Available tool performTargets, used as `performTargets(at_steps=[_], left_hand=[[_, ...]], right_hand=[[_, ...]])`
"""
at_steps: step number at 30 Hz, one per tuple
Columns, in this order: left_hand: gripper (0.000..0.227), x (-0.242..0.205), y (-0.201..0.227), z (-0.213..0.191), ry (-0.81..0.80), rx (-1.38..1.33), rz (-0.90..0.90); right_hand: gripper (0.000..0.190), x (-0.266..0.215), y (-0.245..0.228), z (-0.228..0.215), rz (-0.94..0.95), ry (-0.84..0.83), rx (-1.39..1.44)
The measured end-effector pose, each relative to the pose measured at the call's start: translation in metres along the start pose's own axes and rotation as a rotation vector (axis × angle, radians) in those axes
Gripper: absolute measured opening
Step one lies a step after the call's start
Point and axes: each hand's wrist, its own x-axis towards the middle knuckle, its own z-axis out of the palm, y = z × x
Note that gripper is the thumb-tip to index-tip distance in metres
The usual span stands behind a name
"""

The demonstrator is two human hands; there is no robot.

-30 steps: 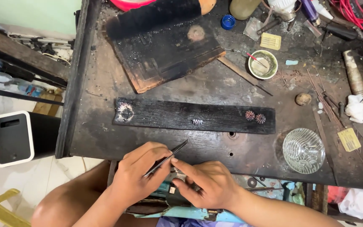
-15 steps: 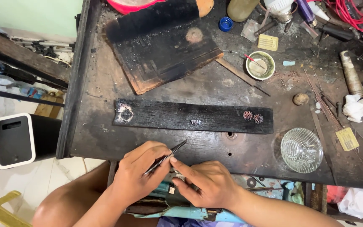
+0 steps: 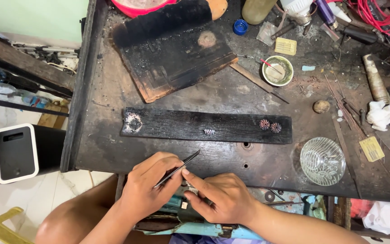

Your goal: The person uses a blowtorch to heat small jewelry components on a block and then uses tweezers to precisely place or adjust them.

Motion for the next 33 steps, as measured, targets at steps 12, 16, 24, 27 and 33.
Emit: performTargets(at_steps=[12, 16, 24, 27, 33], left_hand=[[0.007, -0.001, -0.001, 0.001, 0.002, 0.011, 0.002], [0.007, -0.001, -0.001, 0.001, 0.005, 0.018, 0.008], [0.006, 0.003, 0.002, -0.002, 0.006, -0.025, 0.003], [0.006, 0.01, 0.007, -0.007, -0.006, -0.06, -0.002], [0.006, 0.034, 0.007, -0.018, -0.004, -0.062, 0.087]], right_hand=[[0.047, 0.001, 0.0, 0.0, -0.008, 0.004, 0.003], [0.048, -0.001, 0.0, 0.001, -0.002, 0.001, -0.001], [0.046, 0.002, 0.0, -0.002, -0.007, -0.001, 0.017], [0.047, -0.001, 0.0, 0.0, 0.007, 0.012, 0.037], [0.064, 0.0, -0.002, -0.002, 0.054, -0.025, -0.006]])
